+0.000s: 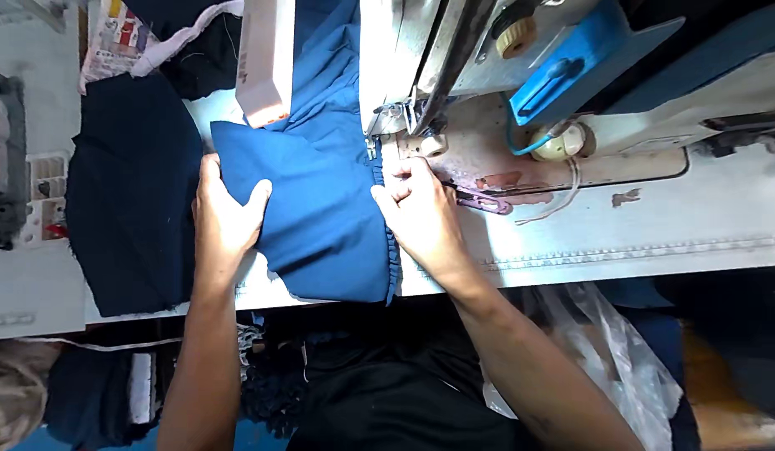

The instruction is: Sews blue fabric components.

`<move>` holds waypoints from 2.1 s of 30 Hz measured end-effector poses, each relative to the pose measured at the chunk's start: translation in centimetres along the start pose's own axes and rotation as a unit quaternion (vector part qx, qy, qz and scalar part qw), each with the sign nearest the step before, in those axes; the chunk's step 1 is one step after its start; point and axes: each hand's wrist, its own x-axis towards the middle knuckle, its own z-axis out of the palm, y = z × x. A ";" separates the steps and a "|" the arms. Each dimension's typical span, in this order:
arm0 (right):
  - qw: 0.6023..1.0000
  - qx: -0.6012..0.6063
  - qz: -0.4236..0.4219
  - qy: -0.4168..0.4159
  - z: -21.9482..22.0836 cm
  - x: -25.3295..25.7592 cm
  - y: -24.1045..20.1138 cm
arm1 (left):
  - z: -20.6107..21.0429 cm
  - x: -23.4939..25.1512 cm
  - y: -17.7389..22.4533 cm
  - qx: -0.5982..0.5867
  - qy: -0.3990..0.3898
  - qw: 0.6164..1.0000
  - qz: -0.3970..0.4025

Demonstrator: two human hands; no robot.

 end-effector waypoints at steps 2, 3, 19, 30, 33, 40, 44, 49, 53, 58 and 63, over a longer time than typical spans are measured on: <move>0.999 0.044 0.011 -0.005 -0.2 0.1 0.1 | -0.3 -0.3 -0.2 -0.013 -0.007 1.000 0.003; 0.997 0.077 0.018 -0.008 -0.3 0.0 0.3 | -0.5 -0.4 -0.4 -0.021 -0.008 1.000 0.002; 0.986 -0.137 -0.097 0.021 1.7 -0.4 -0.3 | 2.2 -1.9 6.4 0.102 0.056 0.922 0.369; 0.998 0.035 -0.057 0.005 0.5 0.3 1.4 | 6.0 1.4 3.7 -0.005 -0.206 0.874 0.441; 0.995 -0.026 -0.091 0.021 0.8 0.2 1.2 | 6.3 1.6 3.7 0.025 -0.195 0.869 0.455; 0.981 -0.139 -0.131 0.027 1.9 -0.3 0.4 | 6.4 1.8 3.4 0.088 -0.167 0.851 0.489; 0.982 -0.138 -0.127 0.017 1.6 0.6 0.1 | 6.8 2.6 3.3 0.089 -0.161 0.849 0.495; 0.981 -0.137 -0.136 0.016 1.6 1.0 -0.1 | 6.9 3.7 3.2 0.080 -0.169 0.849 0.494; 0.981 -0.133 -0.141 0.011 1.3 1.0 -0.1 | 6.9 4.3 3.3 0.080 -0.175 0.850 0.490; 0.981 -0.122 -0.151 0.012 1.0 1.4 0.2 | 7.0 4.6 3.6 0.088 -0.167 0.856 0.482; 0.981 -0.117 -0.152 0.019 0.9 1.6 0.1 | 7.3 4.7 3.6 0.091 -0.152 0.859 0.480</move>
